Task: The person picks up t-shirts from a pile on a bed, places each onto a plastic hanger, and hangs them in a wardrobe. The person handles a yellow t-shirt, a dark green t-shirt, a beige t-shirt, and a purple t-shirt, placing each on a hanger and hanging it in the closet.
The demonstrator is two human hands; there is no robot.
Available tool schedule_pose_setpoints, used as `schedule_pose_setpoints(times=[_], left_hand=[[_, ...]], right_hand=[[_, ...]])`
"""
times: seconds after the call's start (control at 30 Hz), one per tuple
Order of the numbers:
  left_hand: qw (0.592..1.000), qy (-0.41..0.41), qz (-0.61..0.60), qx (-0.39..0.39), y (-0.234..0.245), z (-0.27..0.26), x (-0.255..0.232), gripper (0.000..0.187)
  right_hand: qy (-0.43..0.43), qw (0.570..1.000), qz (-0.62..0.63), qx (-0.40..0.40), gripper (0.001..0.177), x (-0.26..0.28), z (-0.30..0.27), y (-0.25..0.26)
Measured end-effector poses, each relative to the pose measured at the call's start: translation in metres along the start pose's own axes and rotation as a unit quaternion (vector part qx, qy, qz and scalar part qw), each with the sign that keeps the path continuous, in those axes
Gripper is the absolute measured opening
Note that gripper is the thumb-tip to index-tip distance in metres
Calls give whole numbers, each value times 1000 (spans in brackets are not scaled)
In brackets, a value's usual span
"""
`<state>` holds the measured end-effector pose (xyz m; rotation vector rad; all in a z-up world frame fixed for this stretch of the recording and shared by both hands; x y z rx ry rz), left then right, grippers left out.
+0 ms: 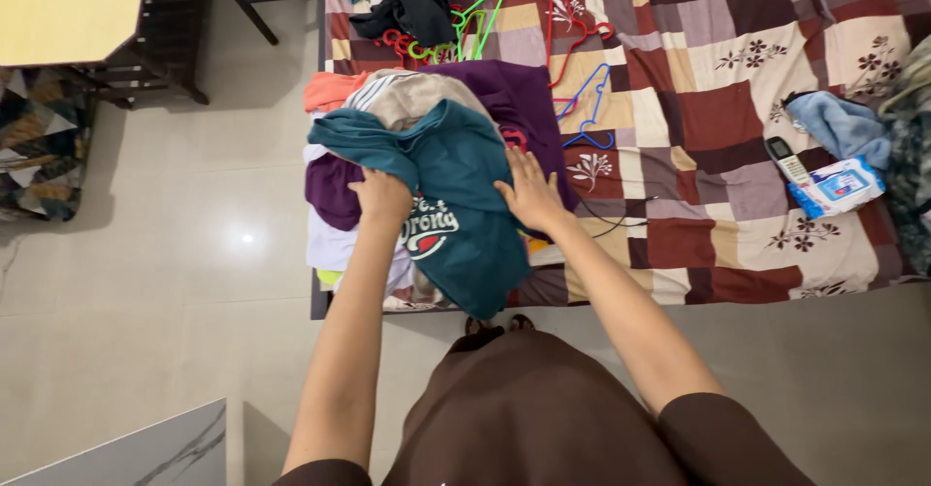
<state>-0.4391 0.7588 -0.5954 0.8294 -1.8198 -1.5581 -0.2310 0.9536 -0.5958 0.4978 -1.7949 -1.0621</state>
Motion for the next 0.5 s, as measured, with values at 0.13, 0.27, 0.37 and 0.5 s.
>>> schedule_pose_setpoints(times=[0.13, 0.27, 0.37, 0.5], left_hand=[[999, -29, 20, -22, -2, -1, 1, 58], [998, -47, 31, -21, -5, 1, -1, 58], [998, -46, 22, -29, -9, 3, -3, 59], [999, -36, 31, 15, -16, 6, -2, 69]], right_hand=[[-24, 1000, -14, 7, 75, 5, -3, 1], [-43, 999, -10, 0, 72, 11, -9, 3], [-50, 999, -18, -2, 71, 12, -13, 2], [-35, 999, -39, -8, 69, 13, -12, 3]])
Point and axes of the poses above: each hand's wrist, its own z-axis towards the middle knuckle, its own y-axis out of the back of the hand, x = y × z, the point moved 4 cm from there along z, towards the middle knuckle, and after that the axes turned 2 degrees about y, right-handed, at the moved point
